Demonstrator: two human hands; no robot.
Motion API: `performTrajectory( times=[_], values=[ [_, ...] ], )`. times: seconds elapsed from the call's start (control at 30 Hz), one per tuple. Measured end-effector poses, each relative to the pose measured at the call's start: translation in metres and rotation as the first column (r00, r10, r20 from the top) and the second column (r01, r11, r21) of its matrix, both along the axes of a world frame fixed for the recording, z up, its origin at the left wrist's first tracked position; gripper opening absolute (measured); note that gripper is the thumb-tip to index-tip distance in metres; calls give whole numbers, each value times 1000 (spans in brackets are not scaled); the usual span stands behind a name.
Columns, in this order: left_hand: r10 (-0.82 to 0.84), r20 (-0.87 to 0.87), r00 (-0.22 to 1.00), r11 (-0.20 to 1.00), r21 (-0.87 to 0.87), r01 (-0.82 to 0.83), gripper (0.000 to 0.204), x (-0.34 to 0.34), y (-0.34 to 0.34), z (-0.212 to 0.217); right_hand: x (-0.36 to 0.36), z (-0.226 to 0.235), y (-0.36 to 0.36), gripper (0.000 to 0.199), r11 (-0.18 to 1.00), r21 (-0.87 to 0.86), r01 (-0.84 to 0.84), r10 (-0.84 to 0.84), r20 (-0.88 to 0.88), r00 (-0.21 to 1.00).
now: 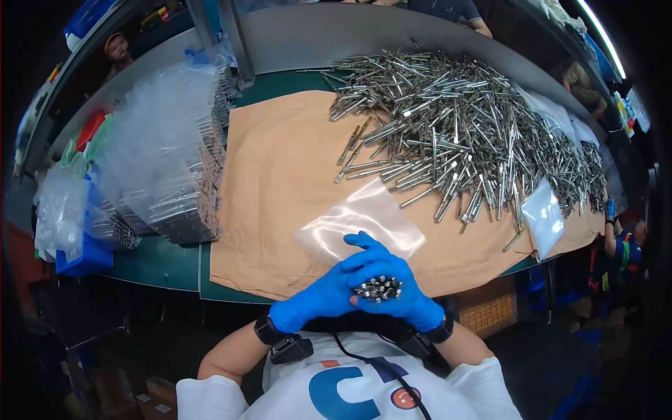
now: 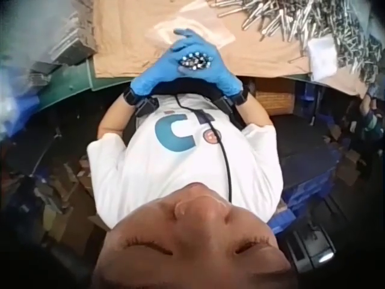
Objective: The person gathers metal rods from a pile, aligns them into a bundle, and slides the bundle into a plastic bag. After setting the bag aside, the person picks up more metal rods and organizes them into another bundle.
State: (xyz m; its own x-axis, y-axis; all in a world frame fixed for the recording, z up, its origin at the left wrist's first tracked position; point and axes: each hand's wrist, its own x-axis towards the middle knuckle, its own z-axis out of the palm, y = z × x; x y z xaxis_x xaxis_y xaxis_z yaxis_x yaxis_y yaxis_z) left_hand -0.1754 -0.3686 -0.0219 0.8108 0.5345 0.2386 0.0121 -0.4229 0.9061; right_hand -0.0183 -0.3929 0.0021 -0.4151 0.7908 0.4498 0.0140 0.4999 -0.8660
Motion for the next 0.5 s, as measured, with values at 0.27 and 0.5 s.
performTrajectory(
  times=[0.27, 0.5],
  values=[
    [170, -67, 983, 928, 345, -137, 50, -17, 1, -12, -7, -24, -5, 24, 999, -15, 50, -48, 98, 994],
    [325, -321, 890, 906, 377, -194, 42, -48, 6, 9, -16, -25, -5, 17, 883, -467, 50, -131, -142, 981]
  ],
)
